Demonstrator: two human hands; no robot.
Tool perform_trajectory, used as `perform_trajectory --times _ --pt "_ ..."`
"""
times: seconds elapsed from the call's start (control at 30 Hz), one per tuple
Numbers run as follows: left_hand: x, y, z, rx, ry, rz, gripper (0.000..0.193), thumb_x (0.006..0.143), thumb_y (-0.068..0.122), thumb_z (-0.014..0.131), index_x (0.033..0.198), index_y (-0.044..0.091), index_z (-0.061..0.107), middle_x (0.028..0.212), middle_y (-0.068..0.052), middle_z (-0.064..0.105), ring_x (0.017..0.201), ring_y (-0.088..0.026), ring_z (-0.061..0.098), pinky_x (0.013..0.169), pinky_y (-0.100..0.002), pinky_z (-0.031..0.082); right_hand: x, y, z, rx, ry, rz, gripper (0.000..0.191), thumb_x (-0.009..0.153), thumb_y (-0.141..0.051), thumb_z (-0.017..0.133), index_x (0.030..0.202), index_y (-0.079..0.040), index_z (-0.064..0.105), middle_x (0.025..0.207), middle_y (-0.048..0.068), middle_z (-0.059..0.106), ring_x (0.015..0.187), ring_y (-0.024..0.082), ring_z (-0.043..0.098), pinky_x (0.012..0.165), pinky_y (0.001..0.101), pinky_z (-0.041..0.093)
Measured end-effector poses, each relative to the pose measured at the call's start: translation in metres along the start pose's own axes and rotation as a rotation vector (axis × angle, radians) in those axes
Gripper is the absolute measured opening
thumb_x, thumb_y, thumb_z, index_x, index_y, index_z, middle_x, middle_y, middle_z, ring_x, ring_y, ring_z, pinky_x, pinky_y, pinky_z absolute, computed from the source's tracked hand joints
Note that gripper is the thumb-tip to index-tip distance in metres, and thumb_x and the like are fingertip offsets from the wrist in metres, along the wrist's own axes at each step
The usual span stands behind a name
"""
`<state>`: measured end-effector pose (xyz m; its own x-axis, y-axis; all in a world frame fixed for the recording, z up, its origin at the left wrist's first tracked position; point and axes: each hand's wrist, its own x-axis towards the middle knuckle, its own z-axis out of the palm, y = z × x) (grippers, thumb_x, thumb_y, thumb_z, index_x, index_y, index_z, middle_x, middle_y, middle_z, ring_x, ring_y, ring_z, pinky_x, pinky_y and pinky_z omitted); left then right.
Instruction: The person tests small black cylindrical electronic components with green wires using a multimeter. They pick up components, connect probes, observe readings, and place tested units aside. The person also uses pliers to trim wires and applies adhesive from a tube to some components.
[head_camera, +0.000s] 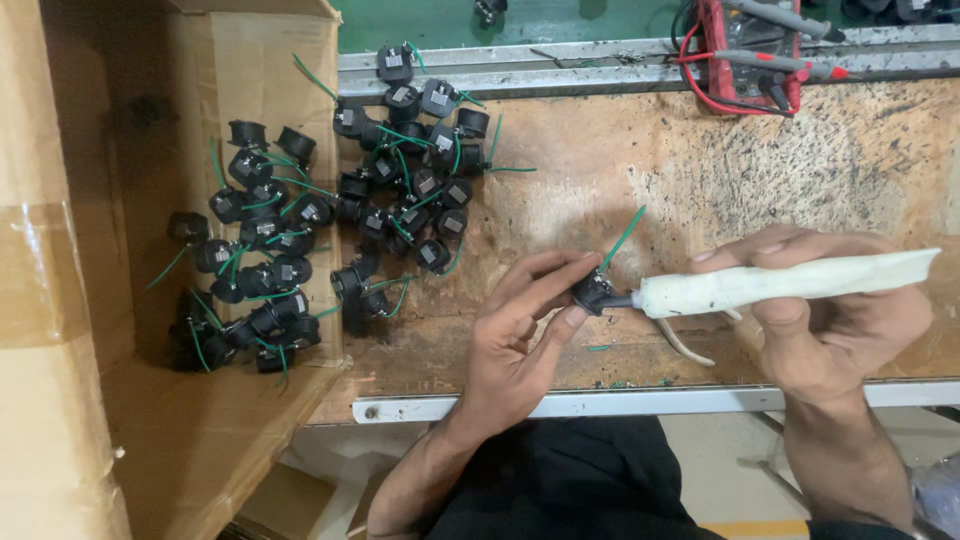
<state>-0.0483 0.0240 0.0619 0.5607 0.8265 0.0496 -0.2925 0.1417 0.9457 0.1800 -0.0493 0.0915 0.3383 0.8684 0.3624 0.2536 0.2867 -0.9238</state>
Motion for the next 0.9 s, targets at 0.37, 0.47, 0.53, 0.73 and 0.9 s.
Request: perform_trajectory --times 0.37,0.47,0.53,0.73,0.9 --pt "0.001 0.000 -0.001 -0.003 -0.014 -0.012 0.038 0.107 -0.005 0.058 0.145 -0.002 0.059 0.144 -0.012 0.053 0.133 -0.018 0.059 0.115 -0.031 0.050 0.007 -0.001 -0.004 0.002 -0.057 0.043 0.029 0.108 -0.023 0.072 0.109 0.003 0.059 0.089 0.020 0.071 0.089 0.027 0.076 0.079 0.0359 0.064" --pt "0.001 0.001 0.000 0.014 -0.022 -0.008 0.038 0.107 -0.005 0.058 0.145 -0.002 0.059 0.144 -0.012 0.054 0.133 -0.018 0.058 0.114 -0.030 0.050 0.007 0.000 -0.003 0.007 -0.053 0.017 0.031 0.108 -0.024 0.072 0.108 0.003 0.058 0.090 0.019 0.071 0.089 0.027 0.076 0.080 0.0360 0.065" --pt "0.001 0.000 0.000 0.002 -0.030 -0.004 0.038 0.107 -0.006 0.058 0.145 -0.001 0.059 0.144 -0.012 0.053 0.134 -0.018 0.058 0.115 -0.030 0.050 0.007 0.002 -0.002 -0.002 -0.048 0.002 0.032 0.108 -0.026 0.071 0.110 0.003 0.058 0.089 0.019 0.070 0.089 0.027 0.076 0.079 0.0357 0.065" --pt "0.001 -0.002 -0.001 0.018 -0.037 0.000 0.038 0.107 -0.006 0.058 0.144 0.000 0.060 0.144 -0.012 0.054 0.134 -0.018 0.058 0.115 -0.031 0.051 0.005 0.004 0.002 -0.018 -0.015 -0.011 0.034 0.109 -0.028 0.071 0.112 0.003 0.058 0.087 0.015 0.069 0.090 0.027 0.077 0.077 0.0350 0.064" --pt "0.000 -0.004 -0.002 -0.029 -0.034 -0.001 0.037 0.107 -0.007 0.059 0.144 -0.002 0.059 0.146 -0.012 0.053 0.136 -0.019 0.059 0.120 -0.033 0.050 -0.003 0.009 -0.001 0.004 0.014 0.014 0.036 0.108 -0.029 0.072 0.112 0.003 0.057 0.087 0.015 0.068 0.087 0.027 0.076 0.076 0.0344 0.065"
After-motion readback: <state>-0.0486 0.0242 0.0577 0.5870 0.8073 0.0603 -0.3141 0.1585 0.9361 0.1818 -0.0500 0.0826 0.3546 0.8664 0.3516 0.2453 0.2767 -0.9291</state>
